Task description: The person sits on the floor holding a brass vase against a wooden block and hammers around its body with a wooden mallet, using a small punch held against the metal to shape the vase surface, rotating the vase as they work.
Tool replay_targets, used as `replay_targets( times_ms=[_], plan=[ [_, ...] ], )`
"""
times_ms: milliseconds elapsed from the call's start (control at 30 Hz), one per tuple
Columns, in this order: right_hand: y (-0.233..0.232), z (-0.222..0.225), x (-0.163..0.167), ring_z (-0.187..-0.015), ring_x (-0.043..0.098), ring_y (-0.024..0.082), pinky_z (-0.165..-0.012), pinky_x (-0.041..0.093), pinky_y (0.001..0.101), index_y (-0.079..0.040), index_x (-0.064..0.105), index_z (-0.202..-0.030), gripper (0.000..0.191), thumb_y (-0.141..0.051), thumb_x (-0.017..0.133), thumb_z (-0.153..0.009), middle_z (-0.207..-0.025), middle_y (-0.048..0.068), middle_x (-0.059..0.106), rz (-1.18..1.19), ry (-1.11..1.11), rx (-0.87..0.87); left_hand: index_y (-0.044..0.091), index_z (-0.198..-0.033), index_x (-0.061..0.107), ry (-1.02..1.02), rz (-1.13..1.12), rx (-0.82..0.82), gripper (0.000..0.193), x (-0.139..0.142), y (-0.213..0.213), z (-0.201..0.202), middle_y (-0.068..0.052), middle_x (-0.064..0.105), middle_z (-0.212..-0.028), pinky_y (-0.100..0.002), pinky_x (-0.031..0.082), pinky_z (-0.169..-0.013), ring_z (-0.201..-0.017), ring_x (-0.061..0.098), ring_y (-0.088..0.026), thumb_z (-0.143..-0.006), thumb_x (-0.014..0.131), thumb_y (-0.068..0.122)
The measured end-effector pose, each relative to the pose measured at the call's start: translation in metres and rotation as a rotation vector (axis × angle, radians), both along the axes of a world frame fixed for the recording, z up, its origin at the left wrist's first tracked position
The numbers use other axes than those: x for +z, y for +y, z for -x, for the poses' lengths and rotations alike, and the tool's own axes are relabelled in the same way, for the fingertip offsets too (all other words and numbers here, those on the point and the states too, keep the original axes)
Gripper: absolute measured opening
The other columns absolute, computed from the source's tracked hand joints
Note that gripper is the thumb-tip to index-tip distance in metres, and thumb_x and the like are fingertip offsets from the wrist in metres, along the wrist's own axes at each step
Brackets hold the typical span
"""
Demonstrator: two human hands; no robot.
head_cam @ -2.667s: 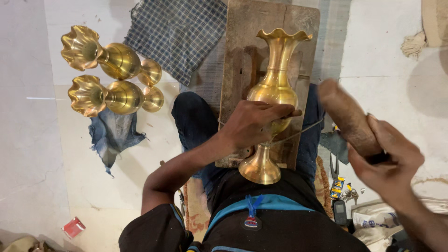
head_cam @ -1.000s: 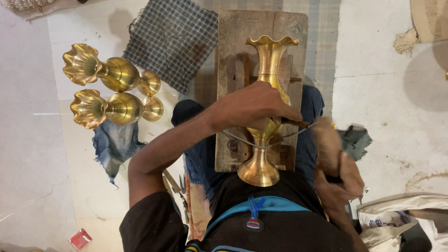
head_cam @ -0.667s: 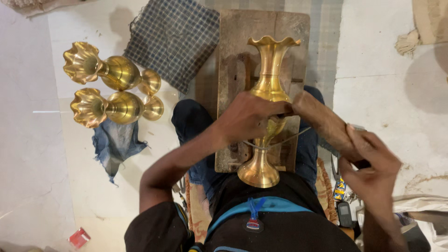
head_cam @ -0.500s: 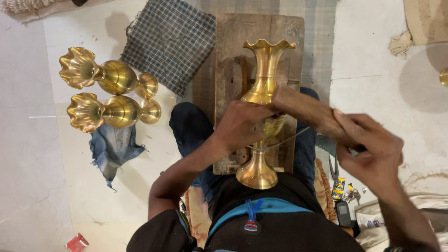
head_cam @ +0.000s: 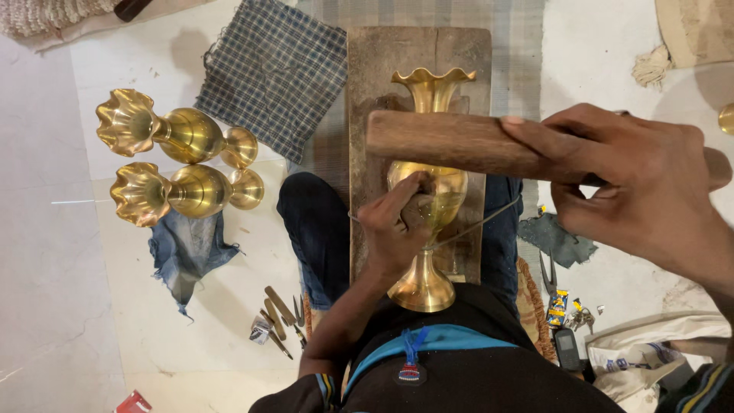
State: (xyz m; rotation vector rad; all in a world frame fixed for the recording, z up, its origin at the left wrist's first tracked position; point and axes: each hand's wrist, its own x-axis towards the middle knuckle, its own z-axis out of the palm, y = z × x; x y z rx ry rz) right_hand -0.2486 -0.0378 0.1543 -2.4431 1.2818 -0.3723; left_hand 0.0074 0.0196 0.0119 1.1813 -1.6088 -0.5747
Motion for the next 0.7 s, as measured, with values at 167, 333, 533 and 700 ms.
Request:
replay_targets(
  times_ms=[167,333,533,700],
  plan=[
    [-0.01,-0.031,0.003,-0.052,0.059,0.013,-0.042,0.042,0.0282,-0.037,0.053,-0.152,0.079,-0.013,0.071,-0.078,-0.113,-0.002,0.072,0.025,0.526,0.086,0.0,-0.093,0.071,0.23,-0.06,0.185,0.007,-0.01,0.004,0.02,-0.009,0.076,-0.089,-0.029,0.059,-0.07,-0.077,0.074,-0.016,-0.091,0.069,-0.007],
    [-0.011,-0.042,-0.007,-0.062,0.065,0.016,-0.048,0.049,0.032,-0.033,0.058,-0.147,0.087,-0.006,0.071,-0.065,-0.107,0.003,0.072,0.007,0.148,0.096,-0.002,-0.091,0.069,0.259,-0.052,0.289,0.004,-0.017,0.008,0.024,-0.01,0.074,-0.086,-0.027,0.054,-0.06,-0.067,0.07,-0.014,-0.09,0.068,-0.005],
    [-0.006,-0.049,0.012,-0.071,0.067,0.019,-0.057,0.052,0.0326,-0.035,0.059,-0.15,0.083,-0.013,0.076,-0.072,-0.117,0.004,0.072,0.155,0.186,0.194,-0.003,-0.097,0.07,0.16,-0.053,0.304,0.01,-0.038,0.014,0.021,-0.009,0.07,-0.078,-0.027,0.05,-0.058,-0.061,0.064,-0.012,-0.09,0.064,0.0],
    [0.0,-0.06,0.029,-0.078,0.071,0.022,-0.068,0.058,0.0334,-0.042,0.055,-0.148,0.084,-0.025,0.082,-0.07,-0.101,-0.002,0.068,0.293,0.566,0.283,-0.001,-0.086,0.068,0.131,-0.084,0.368,0.005,-0.043,0.015,0.02,-0.007,0.061,-0.062,-0.029,0.046,-0.052,-0.05,0.055,-0.013,-0.083,0.065,0.001]
  ],
)
